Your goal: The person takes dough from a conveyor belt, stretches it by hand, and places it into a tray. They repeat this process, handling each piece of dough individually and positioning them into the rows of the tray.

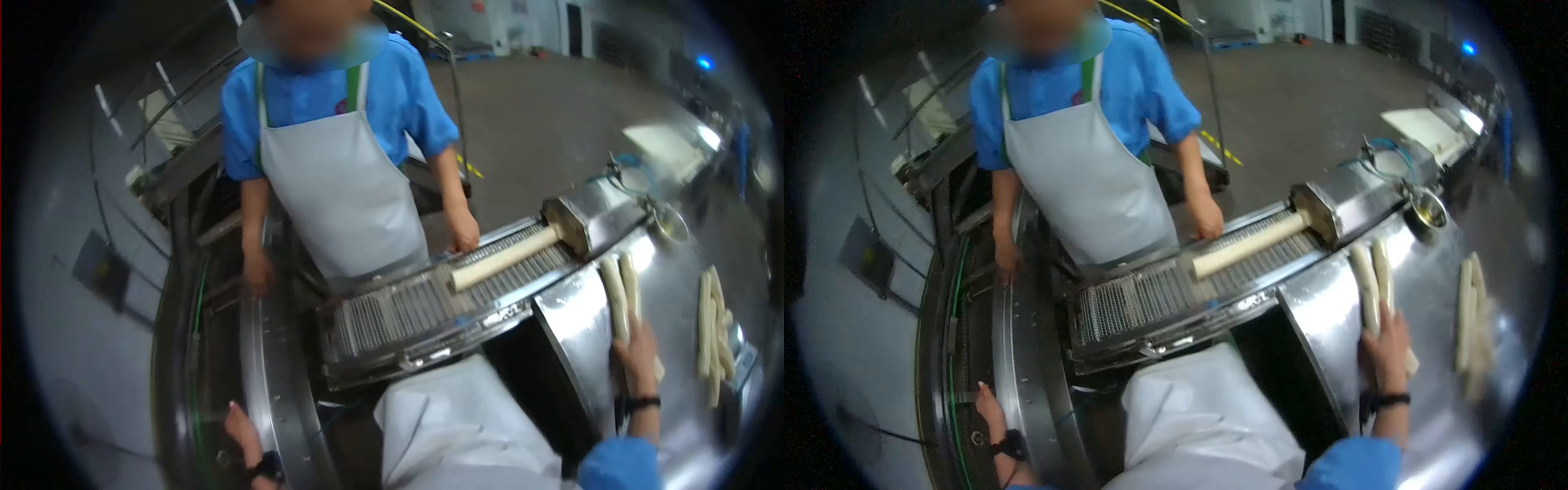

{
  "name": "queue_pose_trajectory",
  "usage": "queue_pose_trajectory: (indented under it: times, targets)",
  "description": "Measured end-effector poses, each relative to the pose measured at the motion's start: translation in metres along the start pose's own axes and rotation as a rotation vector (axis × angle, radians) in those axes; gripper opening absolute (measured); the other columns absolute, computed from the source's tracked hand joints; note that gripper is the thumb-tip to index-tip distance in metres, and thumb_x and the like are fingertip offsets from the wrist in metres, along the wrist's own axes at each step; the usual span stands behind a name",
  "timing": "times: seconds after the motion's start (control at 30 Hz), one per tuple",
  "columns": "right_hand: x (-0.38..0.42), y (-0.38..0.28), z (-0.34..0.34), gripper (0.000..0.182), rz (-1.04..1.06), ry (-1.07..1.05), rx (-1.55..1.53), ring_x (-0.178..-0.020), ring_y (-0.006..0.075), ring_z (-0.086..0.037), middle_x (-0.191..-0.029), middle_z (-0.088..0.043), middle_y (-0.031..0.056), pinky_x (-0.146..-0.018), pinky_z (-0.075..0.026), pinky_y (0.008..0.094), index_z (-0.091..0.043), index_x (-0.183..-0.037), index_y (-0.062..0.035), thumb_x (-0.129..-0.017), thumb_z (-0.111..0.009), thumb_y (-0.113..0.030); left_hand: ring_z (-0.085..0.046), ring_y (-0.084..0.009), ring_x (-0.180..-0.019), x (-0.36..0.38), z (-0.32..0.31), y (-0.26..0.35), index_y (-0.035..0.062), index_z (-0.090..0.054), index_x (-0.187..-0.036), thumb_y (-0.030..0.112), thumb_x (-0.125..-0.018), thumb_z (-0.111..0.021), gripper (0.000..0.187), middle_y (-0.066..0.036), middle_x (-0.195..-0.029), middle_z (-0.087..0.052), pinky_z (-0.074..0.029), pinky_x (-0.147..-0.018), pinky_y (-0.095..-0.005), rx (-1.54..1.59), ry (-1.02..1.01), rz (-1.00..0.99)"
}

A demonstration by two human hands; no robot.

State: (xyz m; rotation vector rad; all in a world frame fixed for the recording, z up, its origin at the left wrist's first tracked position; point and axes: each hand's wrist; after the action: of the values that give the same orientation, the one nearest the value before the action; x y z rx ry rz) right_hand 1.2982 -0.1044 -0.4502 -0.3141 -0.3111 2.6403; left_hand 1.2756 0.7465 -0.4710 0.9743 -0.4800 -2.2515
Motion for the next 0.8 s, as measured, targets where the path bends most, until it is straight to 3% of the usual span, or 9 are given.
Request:
queue_pose_trajectory:
  times: [0.23,0.27,0.33,0.4,0.47,0.57,0.63,0.67,0.8]
  targets:
    - [0.077,0.088,-0.021,0.074,-0.105,0.117,-0.050,-0.113,0.0386,-0.054,-0.129,-0.053,0.0244,-0.101,-0.042,0.0434,-0.041,-0.142,-0.0014,-0.078,-0.071,-0.020,-0.057,-0.0449,-0.076,0.003,-0.008,-0.008,-0.0052,-0.062,-0.073,0.029,-0.101,-0.042,0.049,-0.025,-0.078,-0.063,-0.040,-0.070,-0.0538,-0.203,0.054,-0.106]
    - [0.075,0.103,-0.028,0.074,-0.086,0.120,-0.043,-0.113,0.0386,-0.054,-0.129,-0.053,0.0244,-0.101,-0.042,0.0434,-0.041,-0.142,-0.0014,-0.078,-0.071,-0.020,-0.057,-0.0438,-0.082,0.004,0.002,0.005,-0.0045,-0.064,-0.080,0.031,-0.102,-0.040,0.048,-0.025,-0.083,-0.063,-0.041,-0.076,-0.0529,-0.222,-0.060,0.004]
    - [0.065,0.123,-0.041,0.063,-0.240,0.113,-0.501,-0.112,0.0383,-0.056,-0.129,-0.054,0.0240,-0.102,-0.042,0.0404,-0.042,-0.141,-0.0021,-0.084,-0.067,-0.010,-0.057,-0.0436,-0.088,0.008,0.007,0.011,-0.0039,-0.066,-0.086,0.031,-0.102,-0.039,0.047,-0.025,-0.088,-0.064,-0.040,-0.083,-0.0520,-0.245,-0.084,0.006]
    - [0.053,0.129,-0.052,0.057,-0.261,0.138,-0.582,-0.111,0.0381,-0.057,-0.129,-0.054,0.0238,-0.101,-0.042,0.0396,-0.046,-0.138,-0.0007,-0.085,-0.066,-0.006,-0.057,-0.0434,-0.094,0.007,0.011,0.021,-0.0033,-0.067,-0.092,0.032,-0.102,-0.038,0.047,-0.026,-0.093,-0.064,-0.040,-0.089,-0.0511,-0.264,-0.102,0.003]
    - [0.043,0.118,-0.045,0.051,-0.291,0.159,-0.658,-0.111,0.0378,-0.057,-0.129,-0.054,0.0237,-0.100,-0.043,0.0389,-0.049,-0.135,0.0008,-0.087,-0.065,-0.002,-0.050,-0.0420,-0.115,0.010,0.019,0.041,-0.0019,-0.065,-0.109,0.029,-0.102,-0.039,0.041,-0.026,-0.114,-0.062,-0.032,-0.105,-0.0503,-0.342,-0.171,0.089]
    - [0.039,0.078,-0.030,0.045,-0.202,0.167,-0.311,-0.112,0.0386,-0.056,-0.129,-0.054,0.0250,-0.098,-0.044,0.0409,-0.055,-0.131,-0.0021,-0.088,-0.066,-0.011,-0.040,-0.0421,-0.129,0.023,0.018,0.081,0.0002,-0.061,-0.119,0.023,-0.098,-0.049,0.034,-0.024,-0.131,-0.054,-0.024,-0.113,-0.0510,-0.478,0.061,-0.145]
    - [0.036,0.053,-0.032,0.042,-0.126,0.150,0.017,-0.114,0.0385,-0.055,-0.128,-0.054,0.0265,-0.098,-0.044,0.0441,-0.060,-0.129,-0.0070,-0.089,-0.065,-0.020,-0.035,-0.0424,-0.133,0.027,0.003,0.102,0.0003,-0.059,-0.122,0.020,-0.095,-0.054,0.034,-0.023,-0.137,-0.048,-0.024,-0.113,-0.0512,-0.371,-0.035,-0.214]
    - [0.031,0.049,-0.038,0.058,-0.170,0.096,0.030,-0.115,0.0423,-0.051,-0.130,-0.051,0.0288,-0.100,-0.042,0.0481,-0.054,-0.137,-0.0132,-0.084,-0.068,-0.031,-0.030,-0.0427,-0.137,0.030,-0.008,0.112,0.0003,-0.056,-0.126,0.016,-0.091,-0.058,0.038,-0.022,-0.143,-0.042,-0.025,-0.113,-0.0514,-0.264,-0.135,-0.296]
    - [0.032,0.015,-0.038,0.089,-0.013,0.063,0.042,-0.117,0.0510,-0.046,-0.135,-0.042,0.0358,-0.103,-0.037,0.0544,-0.041,-0.146,-0.0153,-0.066,-0.076,-0.036,-0.041,-0.0415,-0.129,0.057,-0.079,0.196,0.0003,-0.059,-0.119,0.013,-0.079,-0.070,0.043,-0.023,-0.134,-0.049,-0.032,-0.109,-0.0512,0.070,-0.385,-0.482]
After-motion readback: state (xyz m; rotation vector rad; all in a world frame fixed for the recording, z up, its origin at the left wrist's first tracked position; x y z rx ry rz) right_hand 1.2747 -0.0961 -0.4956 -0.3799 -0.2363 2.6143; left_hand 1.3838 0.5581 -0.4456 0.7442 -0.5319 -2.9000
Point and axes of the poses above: each hand's wrist, its own x-axis away from the middle knuckle, its own z-axis out of the back of the hand, y = z × x
